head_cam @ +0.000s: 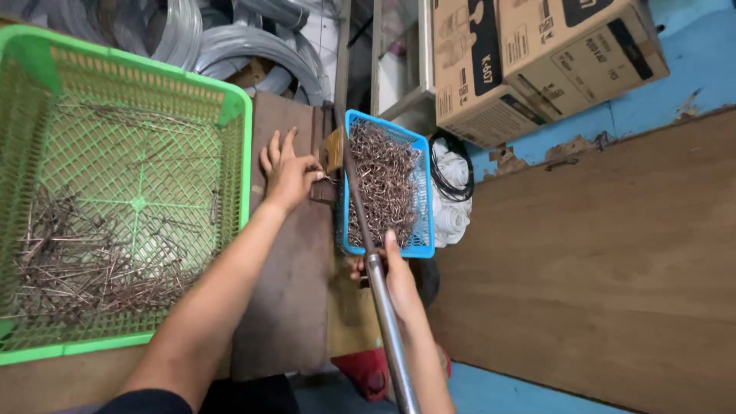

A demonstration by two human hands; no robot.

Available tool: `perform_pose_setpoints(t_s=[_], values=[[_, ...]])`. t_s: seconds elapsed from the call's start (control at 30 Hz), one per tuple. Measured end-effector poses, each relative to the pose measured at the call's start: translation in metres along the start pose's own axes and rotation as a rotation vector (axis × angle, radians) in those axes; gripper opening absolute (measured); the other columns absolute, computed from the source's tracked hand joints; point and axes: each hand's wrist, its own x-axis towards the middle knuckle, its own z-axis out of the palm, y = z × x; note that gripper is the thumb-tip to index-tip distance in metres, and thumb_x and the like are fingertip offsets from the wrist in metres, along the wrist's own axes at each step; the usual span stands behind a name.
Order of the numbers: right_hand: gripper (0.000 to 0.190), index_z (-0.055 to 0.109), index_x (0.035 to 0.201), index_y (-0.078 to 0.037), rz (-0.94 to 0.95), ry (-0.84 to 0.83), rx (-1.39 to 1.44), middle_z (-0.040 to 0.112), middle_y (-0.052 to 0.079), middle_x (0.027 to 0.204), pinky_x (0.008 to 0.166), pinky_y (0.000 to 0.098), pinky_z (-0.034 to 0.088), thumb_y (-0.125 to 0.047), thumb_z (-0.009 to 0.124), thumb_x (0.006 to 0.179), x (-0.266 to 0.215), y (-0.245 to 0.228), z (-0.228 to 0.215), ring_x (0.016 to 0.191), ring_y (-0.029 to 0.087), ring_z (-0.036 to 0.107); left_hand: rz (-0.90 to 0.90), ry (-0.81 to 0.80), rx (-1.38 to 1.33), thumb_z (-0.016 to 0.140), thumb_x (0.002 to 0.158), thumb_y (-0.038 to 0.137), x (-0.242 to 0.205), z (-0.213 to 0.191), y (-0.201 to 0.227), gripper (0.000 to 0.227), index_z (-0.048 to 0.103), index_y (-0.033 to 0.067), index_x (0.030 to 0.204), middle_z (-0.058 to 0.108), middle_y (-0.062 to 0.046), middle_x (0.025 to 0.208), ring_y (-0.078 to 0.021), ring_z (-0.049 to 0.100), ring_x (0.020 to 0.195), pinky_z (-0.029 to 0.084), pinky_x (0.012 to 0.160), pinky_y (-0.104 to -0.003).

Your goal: Processing small metal pins using a manual lever tool on a wooden workbench

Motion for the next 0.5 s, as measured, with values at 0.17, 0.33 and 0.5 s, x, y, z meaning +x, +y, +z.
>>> perform_pose_setpoints(t_s=[0.17, 0.33, 0.5], values=[[0.074, 0.069, 0.075, 0.001, 0.027, 0.034, -0.057, 0.066, 0.016, 0.067, 0.058, 0.0322, 0.059, -0.062, 0.043, 0.104, 0.000, 0.002, 0.001, 0.064, 0.027, 0.073, -0.212, -0.067, -0.112, 0.081, 0.085, 0.046, -0.011, 0.034, -0.044, 0.018, 0.079, 0.0329, 0.098, 0.045, -0.008, 0.152, -0.0347, 0.027, 0.152, 0.015, 0.121, -0.057], [0.070, 0.067, 0.070, -0.001, 0.060, 0.091, -0.051, 0.067, 0.017, 0.066, 0.057, 0.0306, 0.056, -0.060, 0.048, 0.104, -0.001, 0.025, 0.012, 0.064, 0.027, 0.073, -0.428, -0.147, -0.764, 0.077, 0.091, 0.039, -0.039, -0.051, 0.009, 0.042, 0.076, 0.0077, 0.118, 0.046, -0.028, 0.154, -0.0437, 0.039, 0.147, 0.025, 0.120, -0.054], [0.062, 0.078, 0.118, -0.007, 0.064, 0.083, -0.523, 0.073, 0.017, 0.126, 0.111, 0.0467, 0.046, -0.062, 0.062, 0.096, 0.019, 0.087, 0.014, 0.130, 0.034, 0.060, -0.669, -0.258, -1.360, 0.077, 0.094, 0.030, -0.046, -0.110, 0.048, 0.074, 0.040, -0.0037, 0.149, 0.012, -0.033, 0.167, -0.0481, 0.001, 0.157, 0.004, 0.122, -0.069]])
